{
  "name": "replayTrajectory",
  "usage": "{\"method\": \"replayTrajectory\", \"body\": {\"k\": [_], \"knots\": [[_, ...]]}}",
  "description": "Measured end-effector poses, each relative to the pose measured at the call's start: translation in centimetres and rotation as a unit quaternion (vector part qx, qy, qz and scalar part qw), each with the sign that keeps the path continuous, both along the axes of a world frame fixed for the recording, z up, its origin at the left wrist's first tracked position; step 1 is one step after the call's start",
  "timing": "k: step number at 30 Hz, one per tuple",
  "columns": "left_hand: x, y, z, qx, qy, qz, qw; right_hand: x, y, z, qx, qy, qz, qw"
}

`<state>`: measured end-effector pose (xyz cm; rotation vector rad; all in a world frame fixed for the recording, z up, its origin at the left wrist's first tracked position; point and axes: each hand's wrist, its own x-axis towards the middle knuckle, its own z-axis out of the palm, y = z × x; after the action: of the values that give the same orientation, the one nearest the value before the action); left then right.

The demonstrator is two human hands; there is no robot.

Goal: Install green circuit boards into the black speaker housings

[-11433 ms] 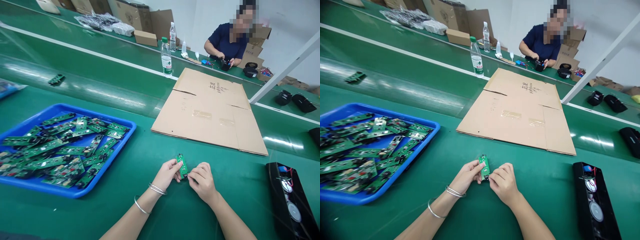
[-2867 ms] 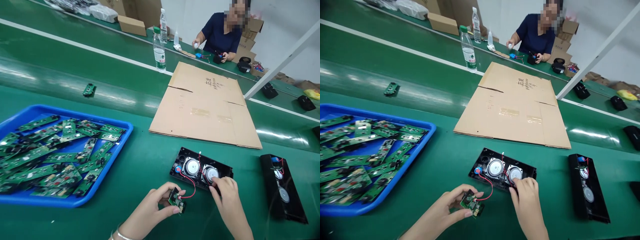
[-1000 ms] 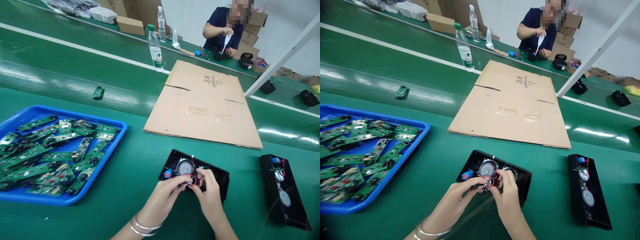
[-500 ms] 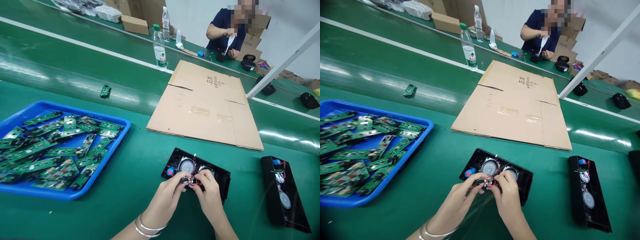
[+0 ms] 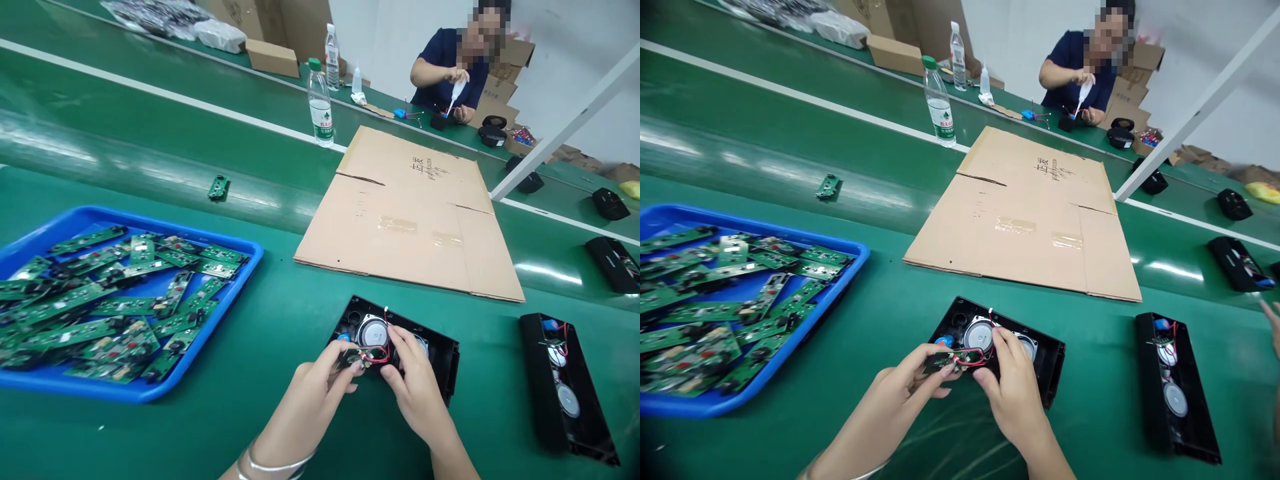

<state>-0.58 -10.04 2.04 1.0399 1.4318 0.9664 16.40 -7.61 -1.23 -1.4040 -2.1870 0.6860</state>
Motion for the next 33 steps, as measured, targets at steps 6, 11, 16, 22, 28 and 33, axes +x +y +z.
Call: {"method": "replayTrajectory", "body": {"k": [6,11,16,22,28,33], "knots": [[-0.3,0.2,0.3,-0.035,-0.029,0.026,0.999,-0.5,0.2,0.6,-0.025,-0.024,-0.001,0.999],[-0.2,0.4,0.4,-0.055,-0.069,0.047,0.995,0.0,-0.1,-0.1,-0.066,0.155,-0.080,0.983],[0.8,0.4,0.3,-0.051,-0.085,0.079,0.992,0.4,-1.0,-0.6,-0.035,0.238,-0.117,0.963],[1.4,0.4,-0.3,-0.011,0.019,0.009,1.000,-0.1,-1.4,-0.2,0.020,0.202,-0.020,0.979],[1.2,0.4,-0.9,0.042,0.075,-0.040,0.995,-0.1,-1.3,-0.4,0.042,0.185,-0.053,0.980],[1.4,0.4,-0.6,0.029,0.076,-0.049,0.996,-0.5,-1.4,-0.6,0.102,0.144,-0.056,0.983]]}}
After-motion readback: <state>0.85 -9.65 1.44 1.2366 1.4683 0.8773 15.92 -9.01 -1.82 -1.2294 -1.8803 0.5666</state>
